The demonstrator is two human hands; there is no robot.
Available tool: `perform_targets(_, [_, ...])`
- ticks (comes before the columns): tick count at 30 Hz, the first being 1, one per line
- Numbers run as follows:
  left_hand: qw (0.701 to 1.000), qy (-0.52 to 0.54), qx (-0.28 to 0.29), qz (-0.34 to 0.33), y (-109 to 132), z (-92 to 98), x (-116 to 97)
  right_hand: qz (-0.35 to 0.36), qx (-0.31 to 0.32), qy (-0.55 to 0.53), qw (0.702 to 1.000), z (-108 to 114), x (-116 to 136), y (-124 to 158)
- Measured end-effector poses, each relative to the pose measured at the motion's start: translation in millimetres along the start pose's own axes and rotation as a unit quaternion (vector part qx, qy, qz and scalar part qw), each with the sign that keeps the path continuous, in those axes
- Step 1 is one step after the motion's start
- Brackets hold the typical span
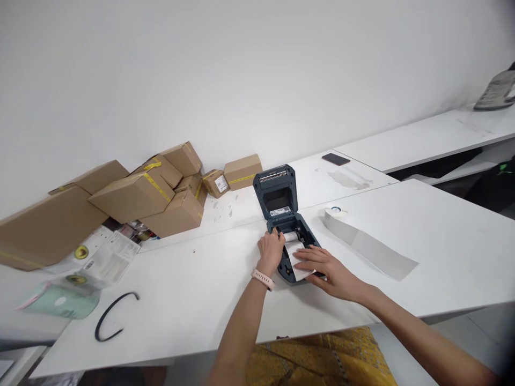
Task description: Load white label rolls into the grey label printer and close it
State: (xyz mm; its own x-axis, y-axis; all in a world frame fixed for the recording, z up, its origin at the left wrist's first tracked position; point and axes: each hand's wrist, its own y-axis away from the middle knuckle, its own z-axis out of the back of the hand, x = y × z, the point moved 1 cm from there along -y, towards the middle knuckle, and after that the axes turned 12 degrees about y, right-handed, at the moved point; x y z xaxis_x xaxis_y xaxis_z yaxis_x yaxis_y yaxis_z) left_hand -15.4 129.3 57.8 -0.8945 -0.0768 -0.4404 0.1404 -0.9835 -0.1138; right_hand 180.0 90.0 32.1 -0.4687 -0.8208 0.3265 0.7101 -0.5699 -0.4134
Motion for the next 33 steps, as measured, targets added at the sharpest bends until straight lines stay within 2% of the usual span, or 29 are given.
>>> perform_targets(8, [1.0, 0.02, 0.012, -0.019, -1.7, 5.8, 6.0, -0.02, -0.01, -0.009, 1.0, 0.3, 4.7, -0.9])
perform_targets(12, [0.999, 0.028, 0.019, -0.009, 1.0, 8.4, 3.3, -0.014, -0.016, -0.047, 0.999, 5.4, 2.4, -2.3])
perform_targets(25, [0.999, 0.046, 0.013, 0.011, -0.6, 10.7, 4.0, 0.004, 0.031, -0.121, 0.992, 22.2, -8.1, -4.9])
perform_targets(27, [0.999, 0.04, -0.014, -0.02, -1.8, 8.6, 1.5, 0.009, 0.032, -0.124, 0.992, 23.3, -8.0, -5.8])
perform_targets(29, [0.994, 0.016, -0.033, -0.102, -5.0, 6.8, -3.6, 0.014, 0.033, -0.121, 0.992, 23.8, -7.8, -6.2])
perform_targets(31, [0.981, -0.015, -0.014, -0.191, -9.7, 5.4, -10.0, 0.016, 0.035, -0.115, 0.993, 23.9, -7.6, -6.0])
perform_targets(33, [0.97, -0.044, 0.025, -0.239, -15.5, 4.3, -15.6, 0.012, 0.039, -0.109, 0.993, 23.8, -7.7, -5.5])
